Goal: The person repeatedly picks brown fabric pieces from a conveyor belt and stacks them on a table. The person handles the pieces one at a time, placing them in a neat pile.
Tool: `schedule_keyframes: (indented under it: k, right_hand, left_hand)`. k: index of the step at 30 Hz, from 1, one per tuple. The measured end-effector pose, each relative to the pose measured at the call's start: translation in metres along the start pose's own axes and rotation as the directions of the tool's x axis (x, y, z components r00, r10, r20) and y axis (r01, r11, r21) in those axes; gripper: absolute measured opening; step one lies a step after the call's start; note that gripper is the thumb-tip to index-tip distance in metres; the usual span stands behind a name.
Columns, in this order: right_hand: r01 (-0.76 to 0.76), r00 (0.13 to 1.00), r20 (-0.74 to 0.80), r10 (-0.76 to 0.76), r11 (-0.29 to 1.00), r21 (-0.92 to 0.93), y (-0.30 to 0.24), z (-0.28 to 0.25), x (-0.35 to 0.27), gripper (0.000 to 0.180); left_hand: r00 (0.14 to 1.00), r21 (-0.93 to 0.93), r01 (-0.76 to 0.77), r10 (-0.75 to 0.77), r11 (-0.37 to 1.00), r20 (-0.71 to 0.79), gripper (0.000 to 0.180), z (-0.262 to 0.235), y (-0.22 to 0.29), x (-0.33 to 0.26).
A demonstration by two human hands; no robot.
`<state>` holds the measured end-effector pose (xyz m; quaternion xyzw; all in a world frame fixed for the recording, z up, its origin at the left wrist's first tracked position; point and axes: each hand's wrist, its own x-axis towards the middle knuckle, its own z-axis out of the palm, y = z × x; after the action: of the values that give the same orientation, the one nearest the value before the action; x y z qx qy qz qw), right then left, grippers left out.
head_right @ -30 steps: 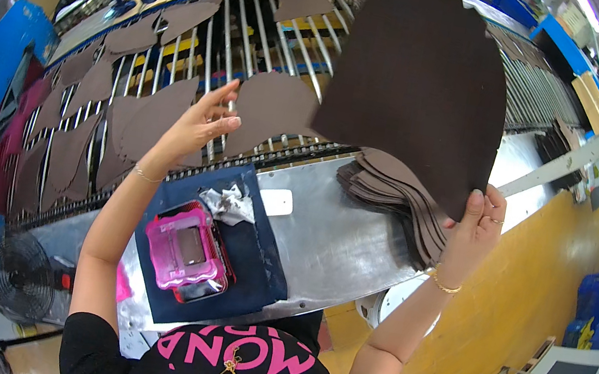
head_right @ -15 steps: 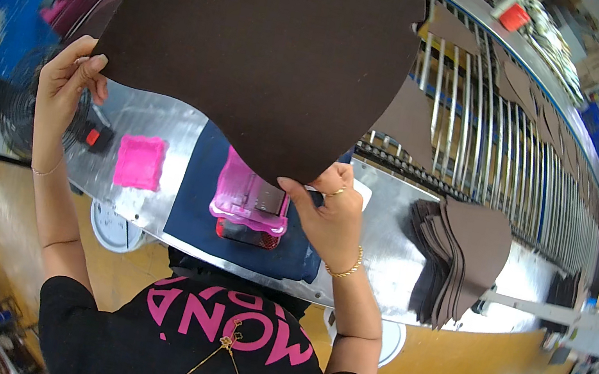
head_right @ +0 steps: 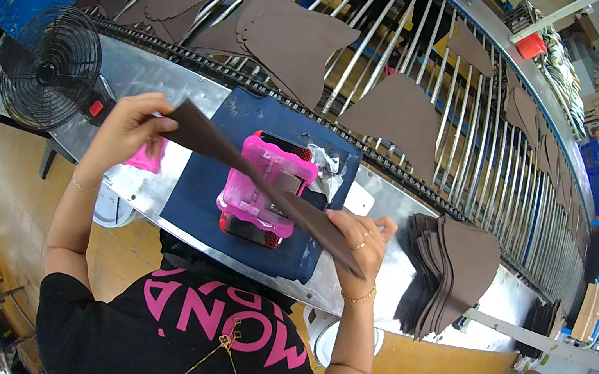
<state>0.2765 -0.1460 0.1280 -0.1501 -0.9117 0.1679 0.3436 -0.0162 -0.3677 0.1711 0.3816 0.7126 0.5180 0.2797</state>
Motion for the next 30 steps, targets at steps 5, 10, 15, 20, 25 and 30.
schedule_keyframes:
  k: [5,10,15,20,25,30]
  right_hand:
    - [-0.532,0.836,-0.026,0.549,0.820,0.210,0.042,-0.010,-0.093,0.019]
    - [-0.664,0.739,-0.029,0.673,0.734,0.144,0.043,-0.081,-0.109,0.015]
    - [-0.818,0.571,0.138,0.809,0.548,0.175,0.047,-0.168,-0.131,0.010]
    - [-0.680,0.690,-0.072,0.720,0.680,0.275,0.052,-0.179,-0.088,0.019]
    - [-0.480,0.680,-0.192,0.708,0.627,0.613,0.091,-0.122,0.004,0.023]
    - [-0.331,0.697,0.069,0.714,0.235,0.914,0.142,-0.017,0.052,0.031]
  left_hand:
    - [0.912,0.303,-0.395,0.330,0.867,0.242,0.008,0.049,0.008,0.034]
    - [0.779,0.257,-0.590,0.456,0.765,0.431,0.010,0.094,0.025,0.049]
    - [0.606,0.204,-0.767,0.582,0.608,0.543,0.008,0.146,0.031,0.065]
    - [0.590,0.284,-0.806,0.673,0.519,0.446,0.003,0.160,0.068,0.109]
    - [0.661,0.390,-0.707,0.747,0.590,0.068,0.017,0.143,0.077,0.169]
    - [0.852,0.301,-0.445,0.502,0.844,-0.148,0.040,0.071,0.067,0.154]
